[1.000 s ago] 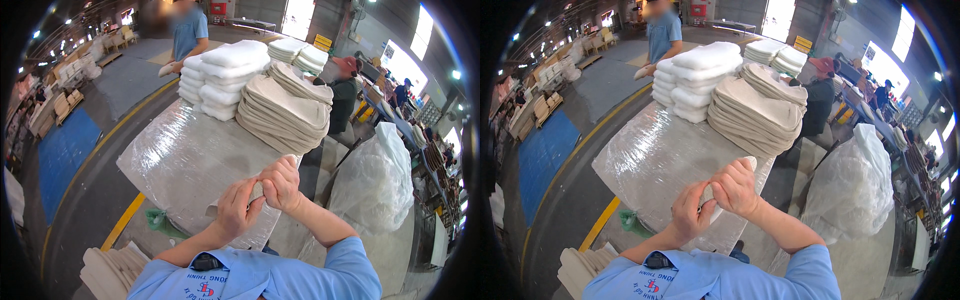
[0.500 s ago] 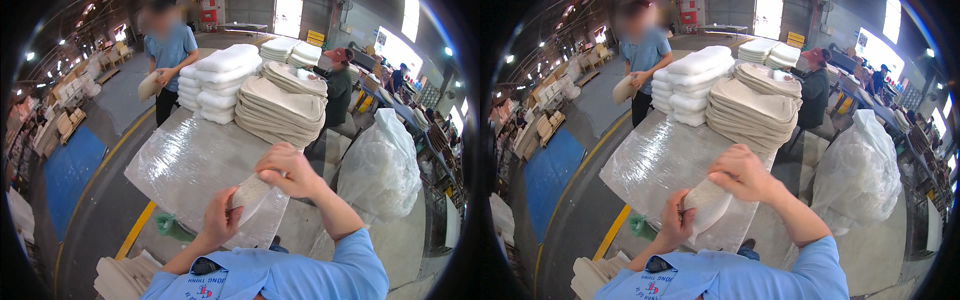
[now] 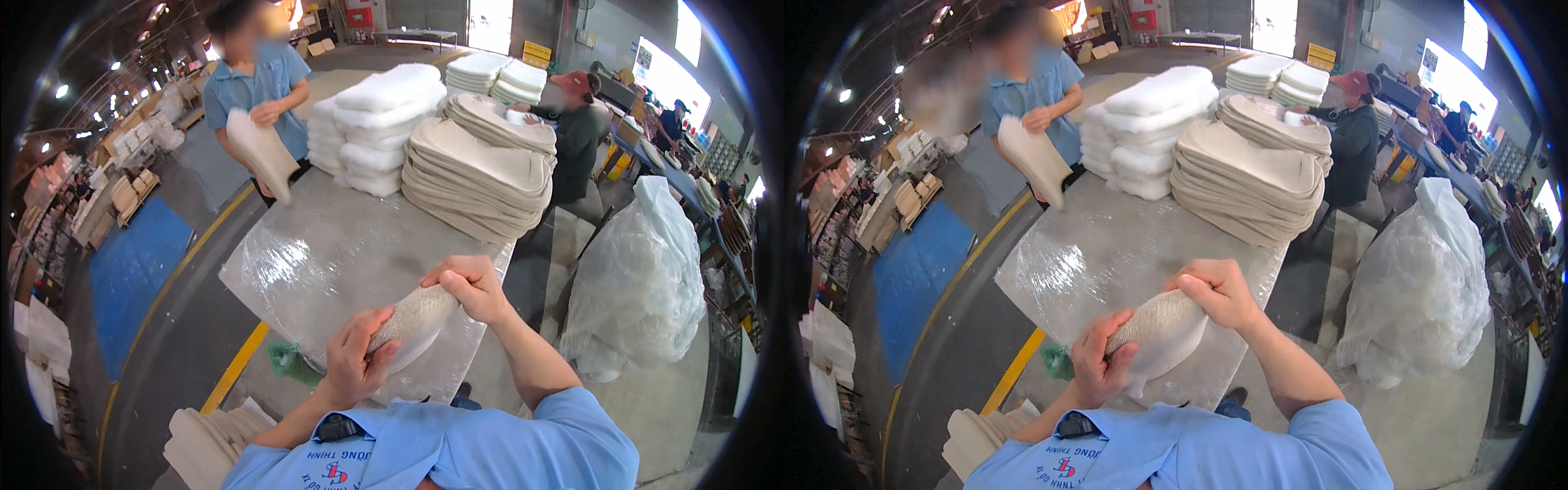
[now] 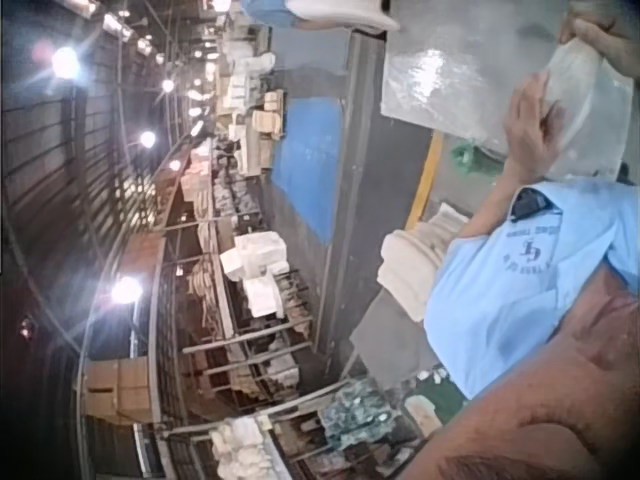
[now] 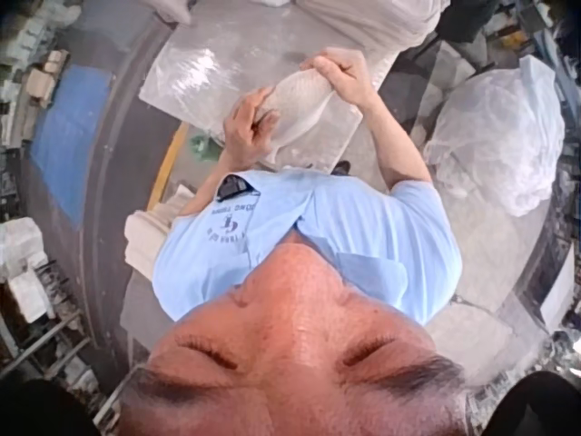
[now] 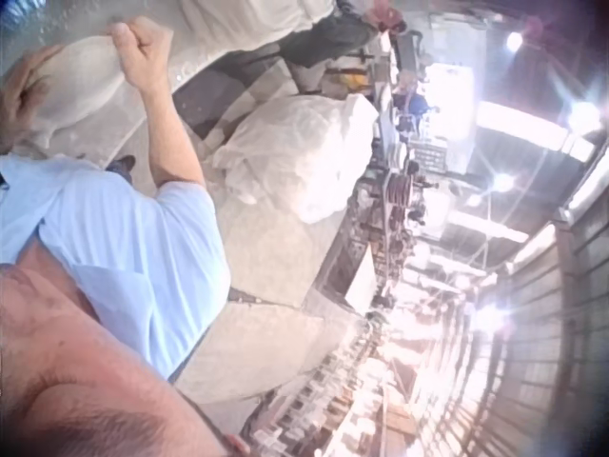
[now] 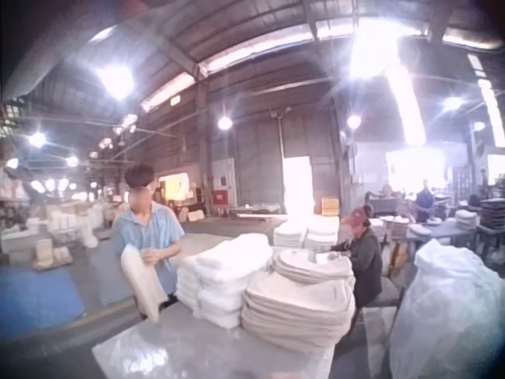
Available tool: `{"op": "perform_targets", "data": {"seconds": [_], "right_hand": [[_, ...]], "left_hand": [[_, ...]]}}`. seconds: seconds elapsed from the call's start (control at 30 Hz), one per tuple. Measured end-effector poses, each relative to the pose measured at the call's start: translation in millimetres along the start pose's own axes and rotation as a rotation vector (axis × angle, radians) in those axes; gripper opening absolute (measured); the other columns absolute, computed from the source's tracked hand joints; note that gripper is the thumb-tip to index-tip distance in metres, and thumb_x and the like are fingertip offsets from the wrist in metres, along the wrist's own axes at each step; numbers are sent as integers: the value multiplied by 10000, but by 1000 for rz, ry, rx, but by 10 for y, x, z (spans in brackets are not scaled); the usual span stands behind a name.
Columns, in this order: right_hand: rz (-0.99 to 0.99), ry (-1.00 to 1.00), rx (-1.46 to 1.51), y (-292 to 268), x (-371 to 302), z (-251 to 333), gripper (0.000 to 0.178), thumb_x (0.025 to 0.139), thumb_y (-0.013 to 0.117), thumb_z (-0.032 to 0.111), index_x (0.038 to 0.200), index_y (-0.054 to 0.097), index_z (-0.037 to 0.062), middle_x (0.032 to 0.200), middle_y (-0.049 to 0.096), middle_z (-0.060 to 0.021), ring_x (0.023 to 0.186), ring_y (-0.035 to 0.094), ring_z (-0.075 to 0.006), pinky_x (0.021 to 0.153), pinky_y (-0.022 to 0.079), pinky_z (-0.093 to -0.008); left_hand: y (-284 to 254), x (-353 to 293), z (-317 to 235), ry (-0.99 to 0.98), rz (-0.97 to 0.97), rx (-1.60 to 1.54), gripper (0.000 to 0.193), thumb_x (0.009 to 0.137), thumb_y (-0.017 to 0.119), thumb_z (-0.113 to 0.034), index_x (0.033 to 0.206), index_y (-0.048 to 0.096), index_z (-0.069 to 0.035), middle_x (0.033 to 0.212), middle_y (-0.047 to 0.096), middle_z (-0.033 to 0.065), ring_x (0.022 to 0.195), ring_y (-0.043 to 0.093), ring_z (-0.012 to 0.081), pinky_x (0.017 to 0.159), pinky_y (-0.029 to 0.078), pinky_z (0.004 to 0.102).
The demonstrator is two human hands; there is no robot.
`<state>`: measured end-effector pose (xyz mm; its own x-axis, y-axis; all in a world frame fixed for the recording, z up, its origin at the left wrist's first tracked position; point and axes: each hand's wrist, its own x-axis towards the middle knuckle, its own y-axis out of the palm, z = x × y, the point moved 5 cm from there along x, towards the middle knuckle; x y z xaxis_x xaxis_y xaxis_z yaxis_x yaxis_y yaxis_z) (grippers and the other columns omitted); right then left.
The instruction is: The person folds beige and white cushion covers on a plastic-covered table in a factory setting. They repeatedly pick up covers, fold them, and place them into stacks. Other workers are visible in the background performing similar tasks.
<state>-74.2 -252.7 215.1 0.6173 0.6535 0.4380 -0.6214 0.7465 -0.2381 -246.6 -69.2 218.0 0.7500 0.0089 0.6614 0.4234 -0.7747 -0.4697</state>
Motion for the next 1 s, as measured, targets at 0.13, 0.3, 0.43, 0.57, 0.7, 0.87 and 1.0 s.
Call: {"op": "perform_targets", "data": {"seconds": [0.13, 0.3, 0.43, 0.57, 0.7, 0.87, 1.0], "right_hand": [[-197, 281, 478, -28, -424, -1044, 750, 1125, 419, 624, 1112, 781, -32, 1003, 798, -97, 905, 736, -242, 867, 575, -375], [-605, 436, 501, -137, -975, -1498, 908, 1120, 246, 721, 1263, 727, -36, 1165, 785, -134, 1077, 725, -254, 956, 560, -373], [-310, 218, 314, 246, -1024, -341, 933, 1116, 280, 716, 1506, 553, -86, 1470, 662, -215, 1398, 606, -298, 1166, 461, -405], [-174, -80, -24, 682, -948, 157, 957, 1113, 307, 702, 1668, 303, -79, 1741, 292, -275, 1621, 305, -359, 1302, 255, -435], [-253, -76, 151, 684, -793, -32, 990, 1106, 312, 711, 1712, 168, -59, 1802, 90, -274, 1682, 93, -388, 1338, 111, -462], [-206, -104, 94, 752, -599, 120, 956, 1115, 329, 672, 1716, 162, -52, 1798, 77, -292, 1680, 69, -421, 1338, 81, -486], [-208, -103, 19, 867, -597, 20, 947, 1111, 317, 667, 1720, 167, -43, 1802, 58, -284, 1679, 66, -429, 1336, 85, -496]], "left_hand": [[54, 105, 54, 83, -56, -142, 342, 1036, 733, -202, 1290, 659, 14, 1215, 740, 200, 1054, 736, 350, 914, 580, 415], [283, 312, 208, 1, -203, -359, 206, 1069, 648, -169, 1178, 687, 2, 1172, 745, 161, 1013, 719, 265, 898, 554, 358], [148, 694, 667, -189, -210, -568, 321, 1127, 537, -260, 1110, 699, 17, 1158, 739, 165, 1009, 696, 250, 929, 528, 348], [406, 786, 762, -93, -87, -236, 527, 1182, 361, -401, 1359, 655, -1, 1465, 624, 219, 1390, 565, 336, 1178, 416, 465], [704, 228, 619, -368, -108, -510, 768, 1157, 264, -598, 1702, 147, -70, 1751, 191, 223, 1611, 276, 356, 1309, 249, 486], [861, -516, 378, -787, -76, -1121, 937, 1086, 225, -770, 1759, 56, -141, 1774, 209, 165, 1624, 273, 337, 1326, 250, 505], [990, -707, 406, -918, -1, -1319, 1024, 1018, 242, -873, 1757, 16, -200, 1753, 229, 181, 1592, 322, 334, 1308, 289, 492]]}}
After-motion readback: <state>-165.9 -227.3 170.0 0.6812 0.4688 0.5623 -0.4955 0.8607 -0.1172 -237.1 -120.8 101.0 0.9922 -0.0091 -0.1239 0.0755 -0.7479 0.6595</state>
